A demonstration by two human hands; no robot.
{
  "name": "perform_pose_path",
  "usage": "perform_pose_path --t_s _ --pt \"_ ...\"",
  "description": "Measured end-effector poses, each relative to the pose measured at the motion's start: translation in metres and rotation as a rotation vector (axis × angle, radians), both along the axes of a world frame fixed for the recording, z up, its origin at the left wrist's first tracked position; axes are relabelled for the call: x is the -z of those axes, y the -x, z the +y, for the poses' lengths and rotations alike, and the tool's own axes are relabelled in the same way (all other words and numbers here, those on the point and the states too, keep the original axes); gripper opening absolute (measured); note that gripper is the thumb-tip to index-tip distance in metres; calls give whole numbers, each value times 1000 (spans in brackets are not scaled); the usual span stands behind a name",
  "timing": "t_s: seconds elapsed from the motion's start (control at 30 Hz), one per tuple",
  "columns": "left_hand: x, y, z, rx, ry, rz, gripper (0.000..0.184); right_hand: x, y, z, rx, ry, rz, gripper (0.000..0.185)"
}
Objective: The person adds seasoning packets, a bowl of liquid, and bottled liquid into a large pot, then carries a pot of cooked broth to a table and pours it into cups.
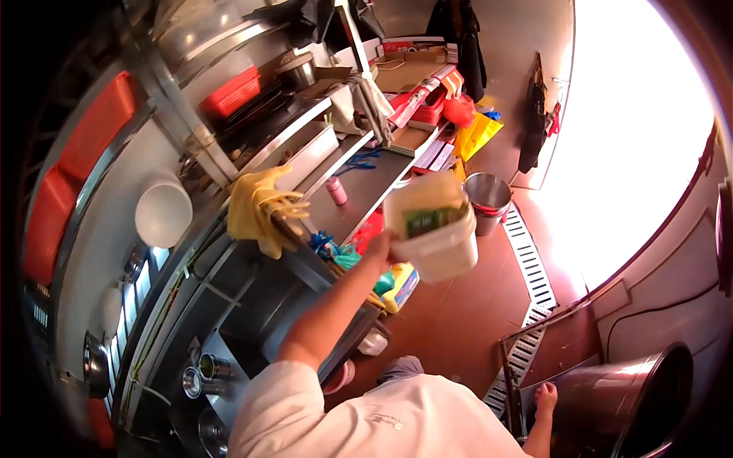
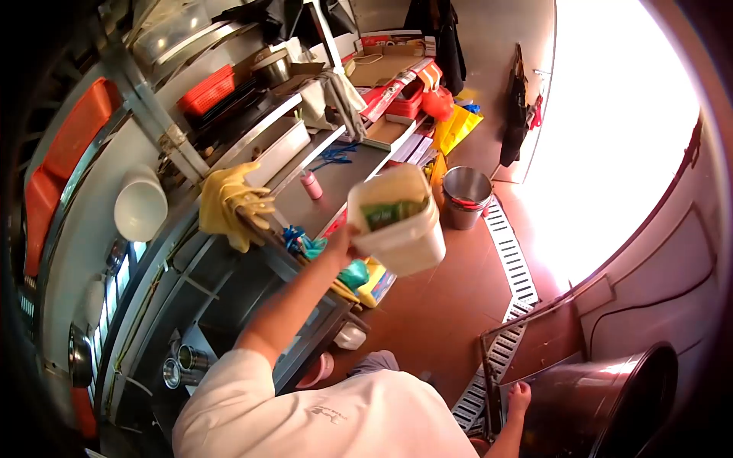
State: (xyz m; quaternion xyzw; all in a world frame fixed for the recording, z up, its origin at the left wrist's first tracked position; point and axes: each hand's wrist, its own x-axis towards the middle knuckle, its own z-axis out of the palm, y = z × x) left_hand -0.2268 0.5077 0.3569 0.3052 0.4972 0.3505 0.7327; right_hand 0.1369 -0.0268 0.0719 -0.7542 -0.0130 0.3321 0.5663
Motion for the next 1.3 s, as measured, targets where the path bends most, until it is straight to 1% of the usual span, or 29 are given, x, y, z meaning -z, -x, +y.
perform_pose_path --t_s 0.03,0.07,0.1,0.13,0.17,0.2,0.23,0.27,0.3,0.33,0.37,0.4,0.53,0.6,0.7,0.83,0.87,0.9,0.93,0.97,1.0,1.07,1.1,1.13,1.17,1.2,1.23,1.27,1.3 --pt "2 -9 9 61 -66 -48 34 -3 -3 -9 24 38 5 13" --pt "-27 -36 31 -18 -95 24 36 -1 -1 -24 77 46 63 13" --pt "-59 -62 58 13 -116 32 33 5 -2 -40 138 55 115 13" --pt "-62 -87 115 32 -80 -13 31 9 1 -50 208 114 133 11" --pt "-92 -113 140 -42 -167 -6 29 9 8 -59 269 113 197 8" --pt "-107 -132 191 66 -186 -23 30 36 12 -76 327 82 210 10" --pt "-130 -151 223 57 -268 -132 35 67 14 -95 385 50 222 12" --pt "-150 -167 263 40 -248 -88 35 69 23 -90 412 84 257 12" --pt "-158 -181 312 46 -292 -104 36 64 32 -72 433 129 299 12" --pt "-181 -195 338 20 -340 -91 38 61 43 -51 462 184 350 12" --pt "-195 -207 368 -70 -356 -85 39 48 52 -21 470 221 386 12" --pt "-207 -217 402 -80 -378 -78 42 34 60 9 474 252 415 12" --pt "-207 -235 553 -219 -380 -149 44 1 69 102 467 302 483 13" --pt "-203 -229 593 -264 -449 -134 37 -6 68 129 473 310 495 13" --pt "-187 -224 634 -301 -529 -75 37 -13 69 142 483 315 489 14" --pt "-151 -217 658 -292 -616 115 37 -12 68 140 507 260 435 14" --pt "-138 -219 659 -274 -645 173 37 0 67 131 514 204 405 14" --pt "-125 -226 656 -248 -674 229 38 45 70 112 555 65 379 16" --pt "-110 -237 653 -207 -709 279 38 15 75 133 545 148 370 18" --pt "-98 -249 648 -170 -745 324 38 5 81 146 546 73 320 17" --pt "-87 -261 640 -132 -783 362 38 -8 90 152 547 145 268 16" --pt "-68 -285 614 -81 -844 408 39 -24 116 155 598 147 196 15" --pt "-61 -307 597 -60 -858 412 39 -6 133 143 641 78 188 15" --pt "-52 -325 572 -51 -886 414 40 -1 154 134 682 9 190 15" --pt "-42 -346 540 -33 -897 406 40 -11 175 127 685 57 136 14" --pt "-26 -370 500 12 -896 387 40 -7 201 113 746 64 153 13" --pt "-1 -393 450 100 -878 354 41 -3 228 95 813 52 162 12" --pt "37 -410 393 250 -805 323 41 1 261 72 927 39 169 12" --pt "81 -427 336 435 -704 294 42 4 296 53 982 71 196 12"
